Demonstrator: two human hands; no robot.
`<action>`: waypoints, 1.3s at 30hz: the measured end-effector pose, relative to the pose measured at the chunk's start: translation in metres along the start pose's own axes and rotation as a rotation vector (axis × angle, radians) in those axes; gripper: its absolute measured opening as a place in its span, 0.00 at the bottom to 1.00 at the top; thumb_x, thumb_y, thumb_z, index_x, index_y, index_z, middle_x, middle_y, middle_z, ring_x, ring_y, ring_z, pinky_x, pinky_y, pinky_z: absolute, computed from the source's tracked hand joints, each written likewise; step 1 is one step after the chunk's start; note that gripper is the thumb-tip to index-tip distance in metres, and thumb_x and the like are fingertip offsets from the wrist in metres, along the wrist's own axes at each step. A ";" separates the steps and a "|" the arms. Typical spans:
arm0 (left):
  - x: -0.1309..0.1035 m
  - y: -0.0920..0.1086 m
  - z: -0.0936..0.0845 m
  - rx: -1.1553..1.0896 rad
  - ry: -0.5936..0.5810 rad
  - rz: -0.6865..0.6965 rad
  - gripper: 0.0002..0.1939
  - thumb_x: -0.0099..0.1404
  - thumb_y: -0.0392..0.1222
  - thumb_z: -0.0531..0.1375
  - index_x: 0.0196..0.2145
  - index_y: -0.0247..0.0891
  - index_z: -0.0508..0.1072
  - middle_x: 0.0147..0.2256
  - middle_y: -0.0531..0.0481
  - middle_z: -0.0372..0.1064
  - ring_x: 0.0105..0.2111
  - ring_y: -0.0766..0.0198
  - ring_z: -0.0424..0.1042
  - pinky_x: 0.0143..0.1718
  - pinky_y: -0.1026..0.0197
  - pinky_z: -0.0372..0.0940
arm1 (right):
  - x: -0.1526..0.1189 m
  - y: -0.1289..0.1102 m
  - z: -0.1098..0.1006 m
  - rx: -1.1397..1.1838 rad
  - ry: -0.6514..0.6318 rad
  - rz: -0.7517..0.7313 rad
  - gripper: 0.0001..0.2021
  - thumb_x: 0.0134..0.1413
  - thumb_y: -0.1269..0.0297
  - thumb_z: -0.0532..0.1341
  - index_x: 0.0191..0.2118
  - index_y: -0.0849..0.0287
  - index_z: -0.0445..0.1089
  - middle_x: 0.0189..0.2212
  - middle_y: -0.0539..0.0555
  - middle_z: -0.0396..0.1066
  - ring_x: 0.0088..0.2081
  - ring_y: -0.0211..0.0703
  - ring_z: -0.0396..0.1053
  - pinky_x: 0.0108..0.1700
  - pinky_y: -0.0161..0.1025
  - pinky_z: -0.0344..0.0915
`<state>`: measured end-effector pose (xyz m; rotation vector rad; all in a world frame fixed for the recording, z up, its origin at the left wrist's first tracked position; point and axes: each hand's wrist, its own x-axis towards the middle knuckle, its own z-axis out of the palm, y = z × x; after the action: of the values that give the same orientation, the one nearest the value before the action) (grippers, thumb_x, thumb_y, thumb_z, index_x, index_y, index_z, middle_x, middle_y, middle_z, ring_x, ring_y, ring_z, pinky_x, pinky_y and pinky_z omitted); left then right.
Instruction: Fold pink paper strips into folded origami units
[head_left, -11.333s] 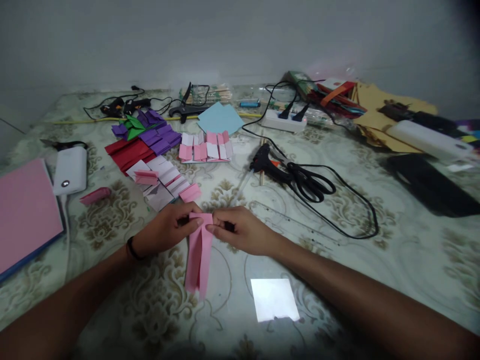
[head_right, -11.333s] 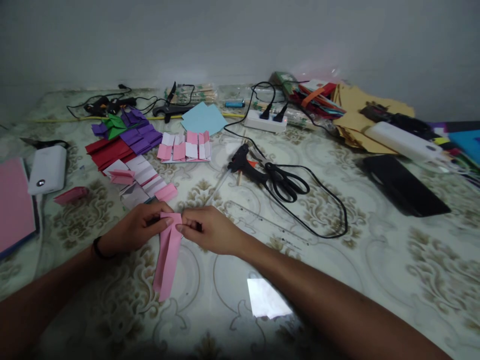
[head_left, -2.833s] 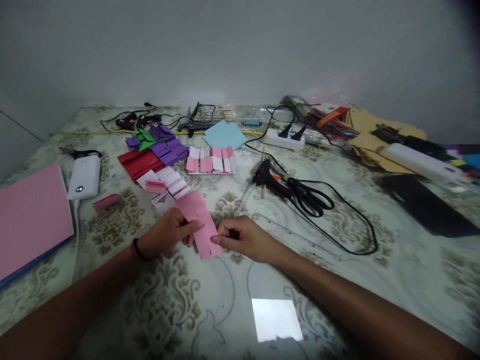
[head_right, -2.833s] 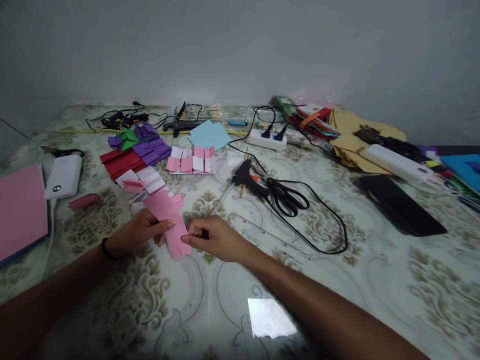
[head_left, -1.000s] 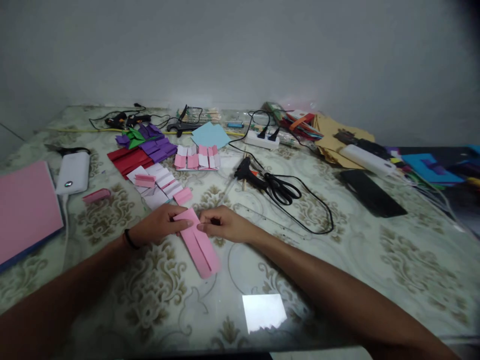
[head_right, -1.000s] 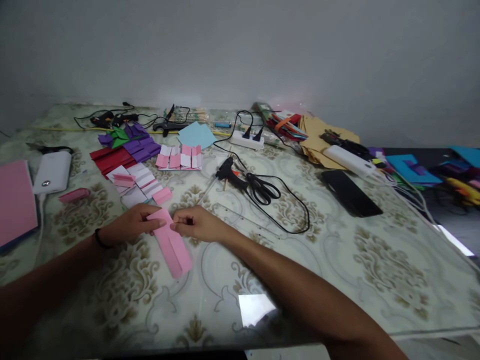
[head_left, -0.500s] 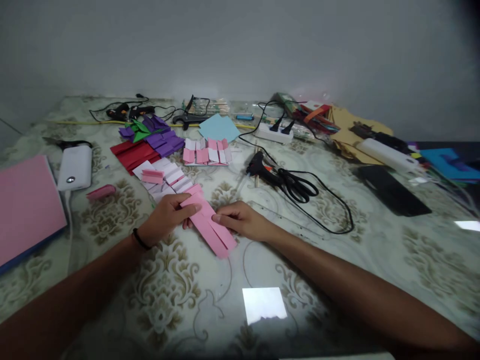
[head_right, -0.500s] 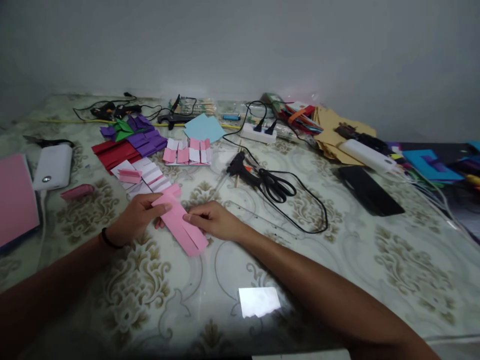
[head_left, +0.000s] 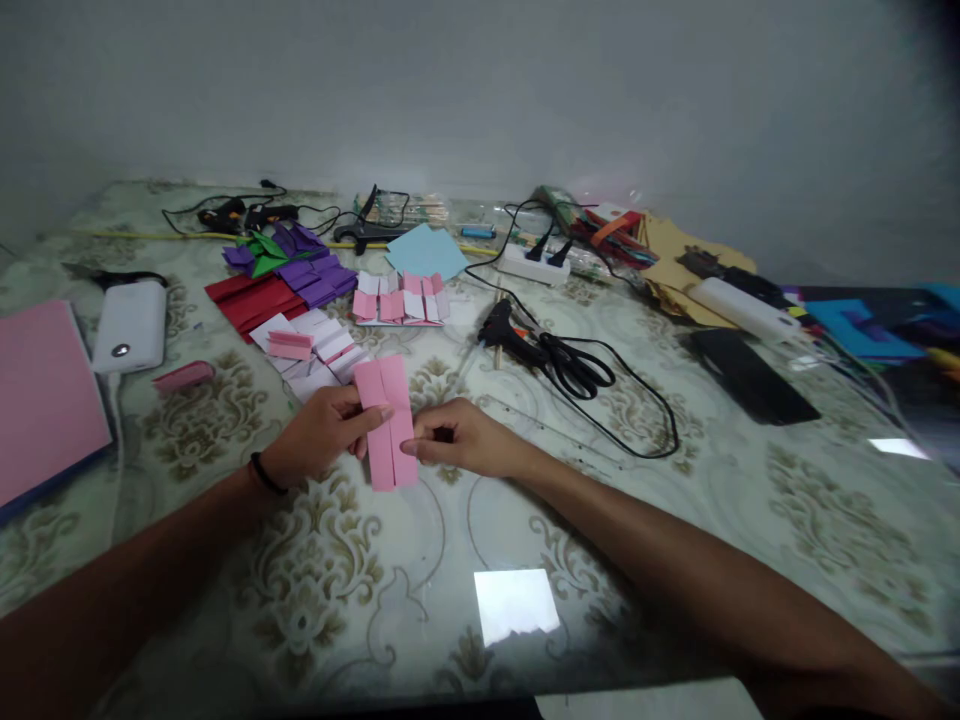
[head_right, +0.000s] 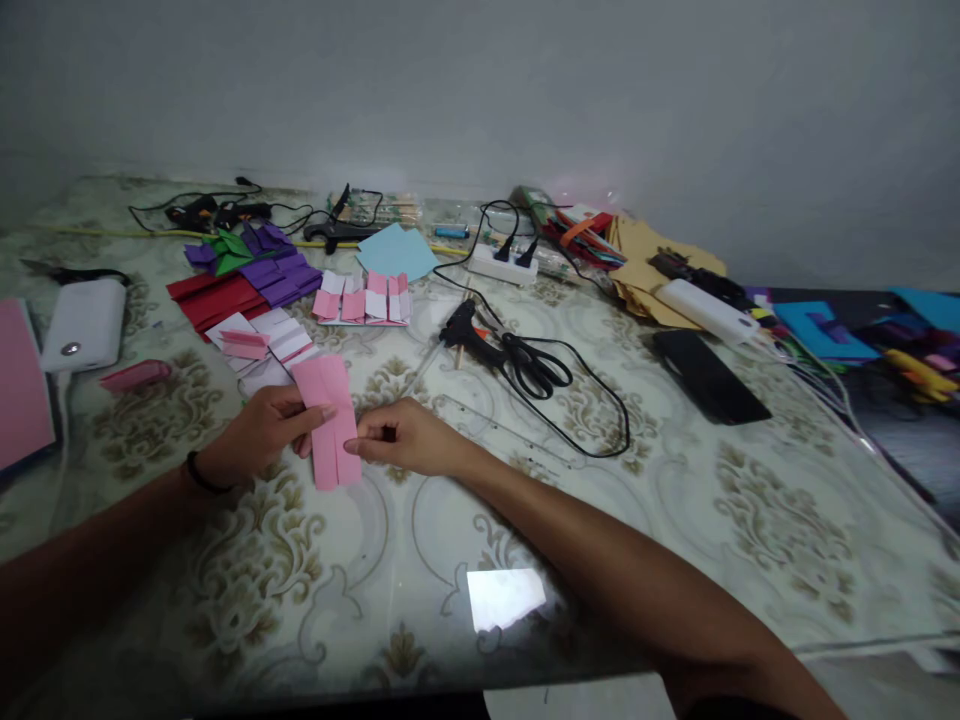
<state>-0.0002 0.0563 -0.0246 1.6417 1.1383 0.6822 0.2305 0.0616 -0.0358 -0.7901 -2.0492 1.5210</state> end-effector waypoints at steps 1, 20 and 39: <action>0.000 -0.001 0.000 -0.029 0.025 -0.002 0.20 0.68 0.51 0.61 0.24 0.34 0.70 0.16 0.55 0.65 0.17 0.70 0.64 0.21 0.68 0.57 | 0.000 0.001 0.000 0.000 0.000 0.010 0.20 0.61 0.51 0.64 0.27 0.65 0.69 0.21 0.48 0.65 0.24 0.31 0.57 0.27 0.30 0.54; 0.000 -0.003 -0.001 0.049 -0.026 -0.020 0.18 0.65 0.50 0.61 0.25 0.32 0.73 0.21 0.51 0.70 0.22 0.67 0.68 0.23 0.67 0.60 | -0.002 -0.001 -0.002 0.012 -0.002 0.046 0.19 0.60 0.51 0.65 0.28 0.63 0.68 0.21 0.45 0.58 0.23 0.31 0.53 0.25 0.30 0.50; -0.001 0.007 -0.001 0.235 -0.205 0.244 0.12 0.70 0.45 0.56 0.36 0.36 0.74 0.35 0.50 0.76 0.37 0.60 0.73 0.42 0.61 0.67 | -0.002 -0.004 -0.001 -0.105 -0.004 -0.060 0.20 0.67 0.54 0.57 0.26 0.61 0.63 0.20 0.46 0.56 0.24 0.32 0.53 0.27 0.32 0.51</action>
<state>0.0009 0.0558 -0.0173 2.0236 0.9049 0.5319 0.2321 0.0605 -0.0317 -0.7582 -2.1507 1.3940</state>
